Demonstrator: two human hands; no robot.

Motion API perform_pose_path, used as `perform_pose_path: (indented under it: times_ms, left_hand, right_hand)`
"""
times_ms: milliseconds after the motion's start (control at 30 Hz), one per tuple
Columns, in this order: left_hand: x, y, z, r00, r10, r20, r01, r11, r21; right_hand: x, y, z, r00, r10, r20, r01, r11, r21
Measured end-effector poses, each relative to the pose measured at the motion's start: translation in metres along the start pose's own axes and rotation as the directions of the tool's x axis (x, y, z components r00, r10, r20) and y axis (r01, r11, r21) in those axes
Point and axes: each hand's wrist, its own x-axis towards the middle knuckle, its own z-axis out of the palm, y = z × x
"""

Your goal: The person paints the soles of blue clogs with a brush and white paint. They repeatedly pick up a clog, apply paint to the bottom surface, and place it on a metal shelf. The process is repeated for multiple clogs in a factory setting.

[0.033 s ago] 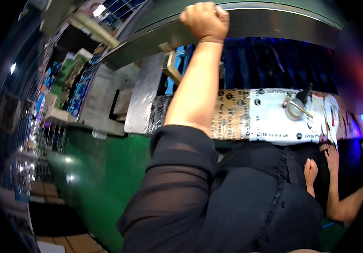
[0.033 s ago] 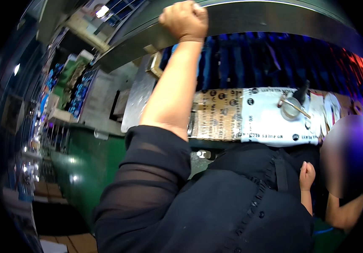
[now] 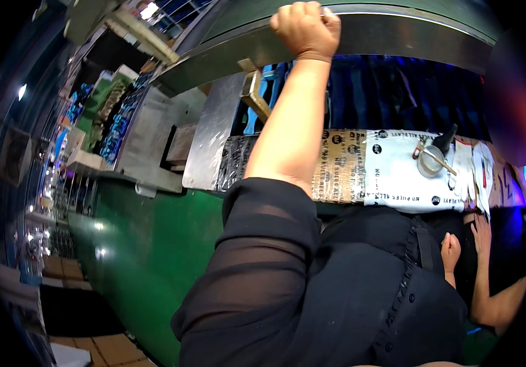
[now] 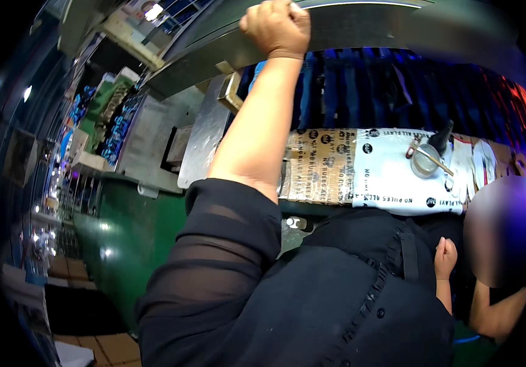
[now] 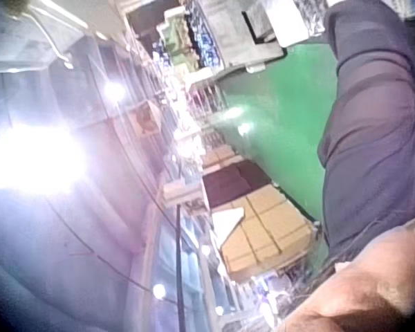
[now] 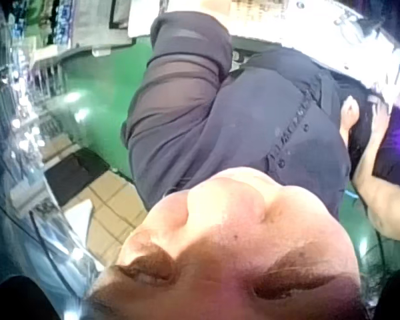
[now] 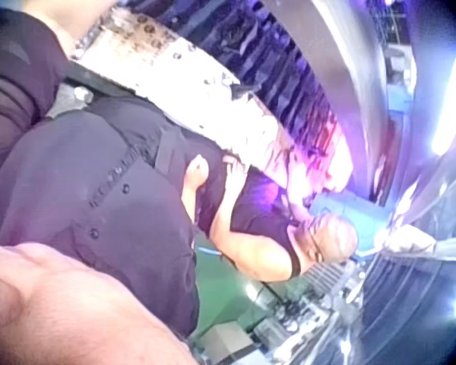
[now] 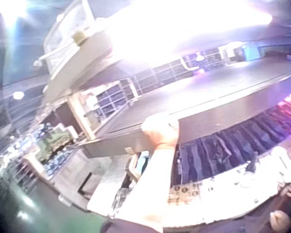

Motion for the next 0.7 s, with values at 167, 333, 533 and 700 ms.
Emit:
perform_pose_path:
  times_ms: [167,333,533,700]
  left_hand:
    - [-0.001,-0.001,0.007,0.975,0.052,-0.217,-0.065,0.997,-0.050]
    - [-0.013,-0.032,0.030,0.965,0.184,-0.184,-0.170,0.981,0.092]
    - [-0.015,-0.018,0.029,0.976,0.215,-0.039,-0.203,0.957,0.206]
    - [-0.016,-0.016,0.028,0.991,0.132,-0.012,-0.126,0.969,0.211]
  right_hand:
    - [0.000,0.003,-0.004,0.999,0.012,0.040,-0.011,0.999,-0.038]
    - [0.008,-0.028,-0.010,0.994,0.103,-0.044,-0.107,0.990,-0.094]
    - [0.002,-0.029,-0.014,0.993,0.060,-0.104,-0.061,0.998,-0.005]
    - [-0.001,-0.033,-0.022,0.979,0.173,-0.102,-0.173,0.985,0.014]
